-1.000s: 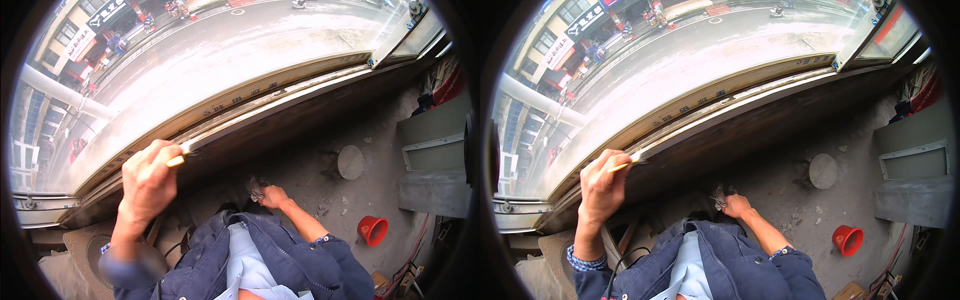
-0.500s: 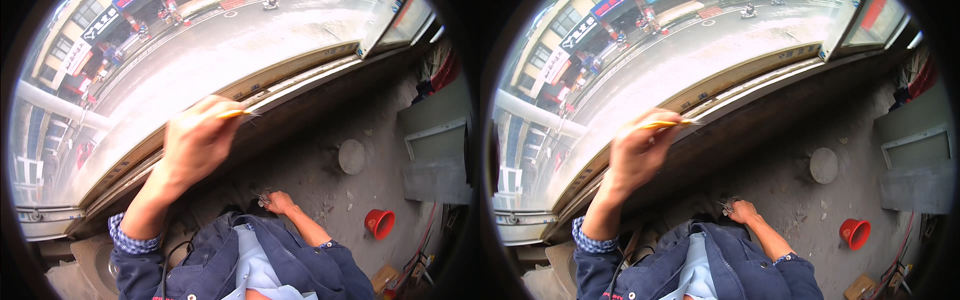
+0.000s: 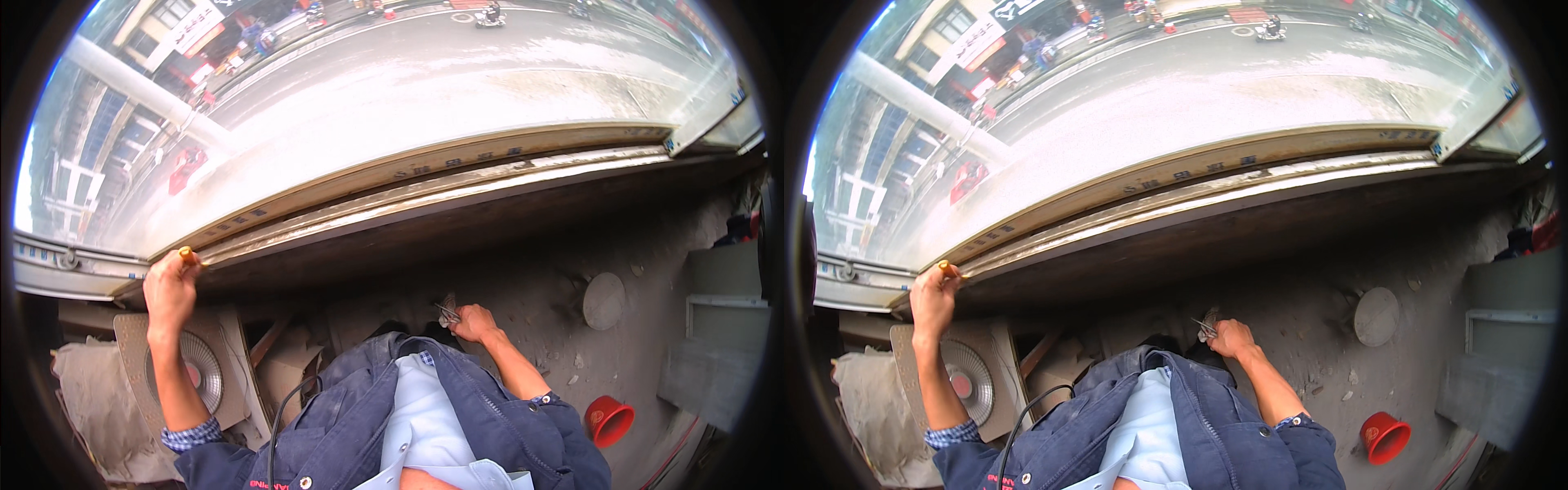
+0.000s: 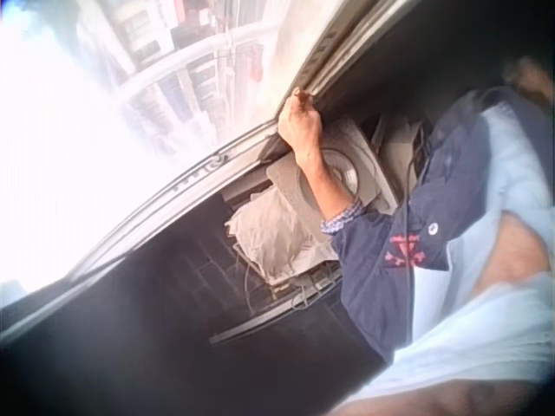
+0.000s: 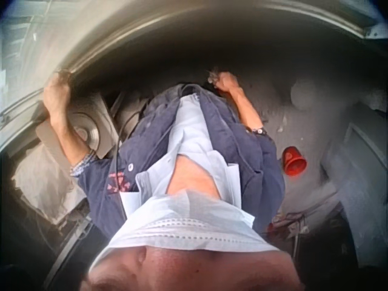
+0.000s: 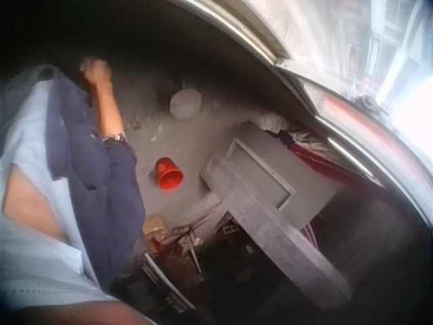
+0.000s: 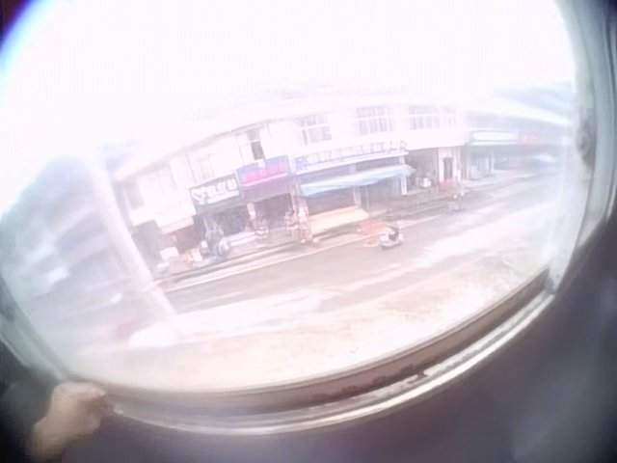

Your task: The person cleans the window frame and glass using a cloth and a screwdriver. They wipe the frame and glass repeatedly, then use the screwdriver to scrape or adjust parts of the frame. The person also picks up a circular object from the floor and continues cleaning.

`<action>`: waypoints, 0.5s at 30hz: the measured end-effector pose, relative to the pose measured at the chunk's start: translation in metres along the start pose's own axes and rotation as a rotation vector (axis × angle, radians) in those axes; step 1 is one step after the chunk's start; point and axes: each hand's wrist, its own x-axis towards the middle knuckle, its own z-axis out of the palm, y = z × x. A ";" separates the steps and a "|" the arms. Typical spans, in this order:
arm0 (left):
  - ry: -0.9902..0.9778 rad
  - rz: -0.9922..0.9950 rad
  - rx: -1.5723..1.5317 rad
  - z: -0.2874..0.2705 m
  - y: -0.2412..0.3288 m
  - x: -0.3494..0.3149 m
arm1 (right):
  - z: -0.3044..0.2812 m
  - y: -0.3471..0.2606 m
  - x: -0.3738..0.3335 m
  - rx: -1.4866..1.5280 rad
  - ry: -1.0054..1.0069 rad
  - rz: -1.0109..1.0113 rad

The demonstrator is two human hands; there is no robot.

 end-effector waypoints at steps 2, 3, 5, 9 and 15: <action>-0.026 -0.018 0.334 -0.006 -0.021 -0.003 | -0.009 -0.010 0.005 -0.007 -0.004 -0.023; 0.061 0.028 0.248 -0.008 -0.015 -0.002 | -0.016 -0.016 0.004 0.001 -0.016 -0.016; 0.049 -0.070 -0.249 -0.014 0.022 0.003 | -0.018 -0.022 0.006 -0.002 -0.020 -0.011; 0.215 0.406 -0.586 -0.005 0.119 0.036 | -0.017 -0.021 0.010 -0.078 -0.024 -0.025; 0.198 0.510 -0.655 0.037 0.143 0.057 | -0.007 -0.043 0.002 -0.092 -0.050 -0.025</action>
